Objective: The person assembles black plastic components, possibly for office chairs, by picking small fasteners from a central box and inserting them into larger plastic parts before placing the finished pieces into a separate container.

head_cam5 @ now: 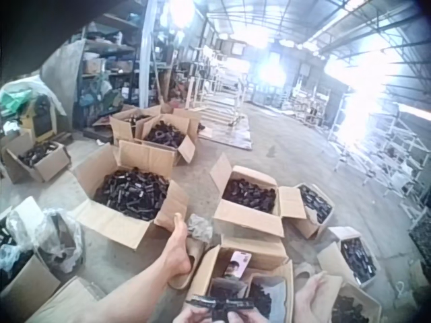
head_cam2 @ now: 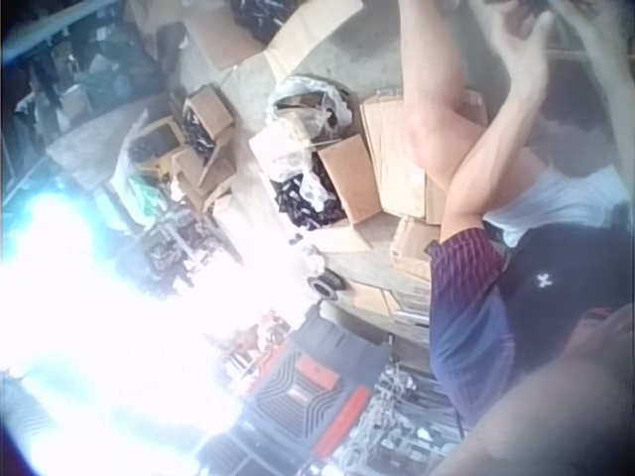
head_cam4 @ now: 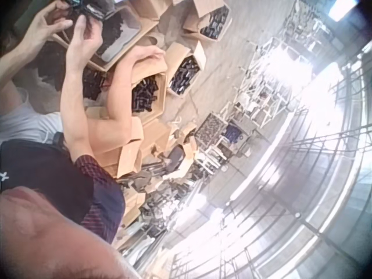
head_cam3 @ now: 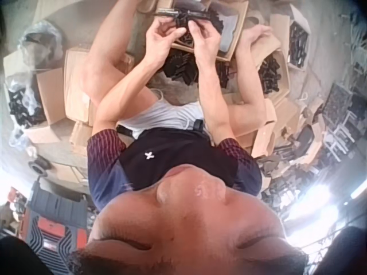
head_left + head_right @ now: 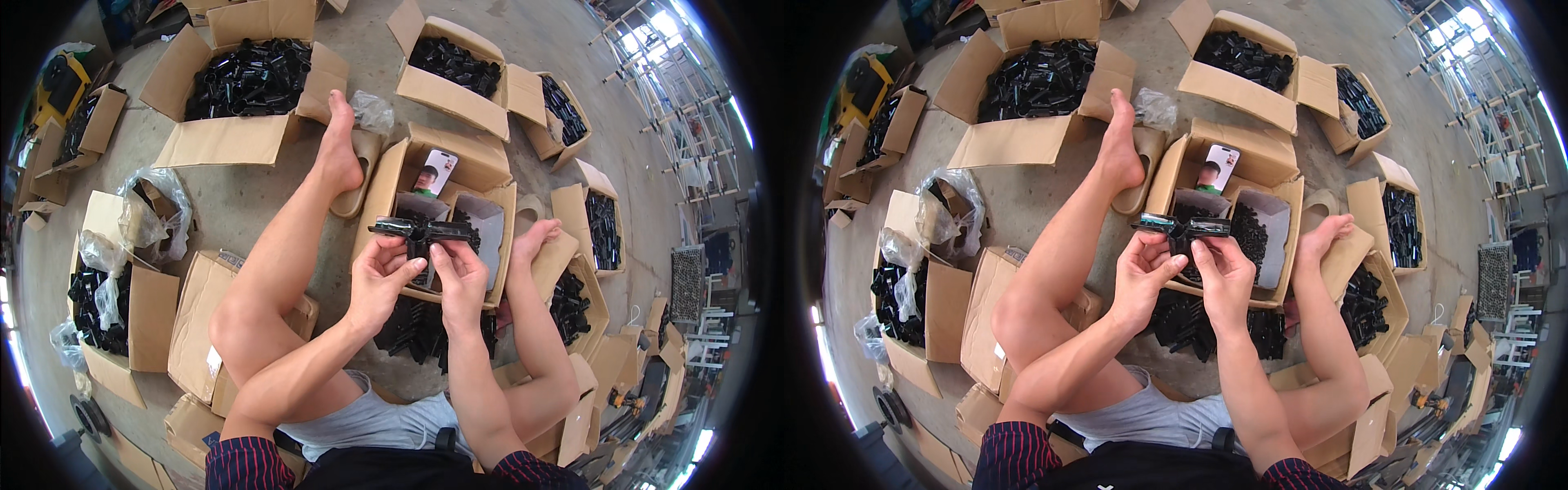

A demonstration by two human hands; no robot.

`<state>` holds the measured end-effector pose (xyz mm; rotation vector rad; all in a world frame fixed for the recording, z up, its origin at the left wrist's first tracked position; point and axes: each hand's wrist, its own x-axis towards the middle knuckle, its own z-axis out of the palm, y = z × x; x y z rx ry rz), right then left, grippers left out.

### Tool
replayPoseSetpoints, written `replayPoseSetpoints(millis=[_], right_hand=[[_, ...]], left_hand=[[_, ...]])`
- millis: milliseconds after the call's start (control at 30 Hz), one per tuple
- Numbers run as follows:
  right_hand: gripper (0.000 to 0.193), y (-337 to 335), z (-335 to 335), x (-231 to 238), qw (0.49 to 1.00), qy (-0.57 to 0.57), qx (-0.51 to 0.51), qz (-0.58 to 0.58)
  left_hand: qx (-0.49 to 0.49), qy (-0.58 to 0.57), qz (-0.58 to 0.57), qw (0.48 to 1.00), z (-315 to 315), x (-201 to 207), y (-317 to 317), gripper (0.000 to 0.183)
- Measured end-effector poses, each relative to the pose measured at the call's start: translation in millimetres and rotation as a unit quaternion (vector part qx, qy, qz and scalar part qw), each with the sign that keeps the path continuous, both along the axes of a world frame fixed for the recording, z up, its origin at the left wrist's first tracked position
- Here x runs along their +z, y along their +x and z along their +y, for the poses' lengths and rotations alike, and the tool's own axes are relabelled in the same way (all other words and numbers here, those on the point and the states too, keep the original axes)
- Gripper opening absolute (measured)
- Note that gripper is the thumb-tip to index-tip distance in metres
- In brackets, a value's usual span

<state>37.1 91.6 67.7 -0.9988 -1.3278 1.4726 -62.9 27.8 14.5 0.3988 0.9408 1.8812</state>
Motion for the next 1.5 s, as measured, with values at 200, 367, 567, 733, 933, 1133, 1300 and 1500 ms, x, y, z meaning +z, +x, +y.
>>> replayPoseSetpoints(millis=[200,367,567,733,933,1133,1300,1500], right_hand=[[0.016,3,0,-16,0.995,0.057,-0.011,-0.084],[0.015,2,-5,-19,0.999,0.005,-0.041,-0.026],[0.018,-7,-7,-26,0.996,0.024,-0.036,-0.077],[0.018,-15,-9,-17,0.997,0.029,-0.056,-0.051],[0.017,-8,-8,-32,0.993,0.056,-0.055,-0.086],[0.017,-15,-9,-21,0.998,-0.006,-0.034,-0.046],[0.013,-11,-8,-25,0.998,-0.031,-0.032,-0.034],[0.012,-10,-11,-18,0.999,-0.022,-0.029,0.011]], left_hand=[[-0.013,-0.057,-0.024,0.998,8,-55,-4,0.03],[0.028,-0.012,-0.022,0.999,3,-10,7,0.03],[0.022,-0.029,-0.017,0.999,-3,-11,2,0.031],[0.032,-0.047,0.004,0.998,-3,-13,4,0.031],[0.041,-0.073,0.023,0.996,-1,-18,5,0.031],[0.055,-0.093,0.005,0.994,-1,-17,8,0.031],[0.055,-0.082,0.004,0.995,1,-12,8,0.029],[0.051,-0.064,-0.006,0.997,0,-11,5,0.032]])
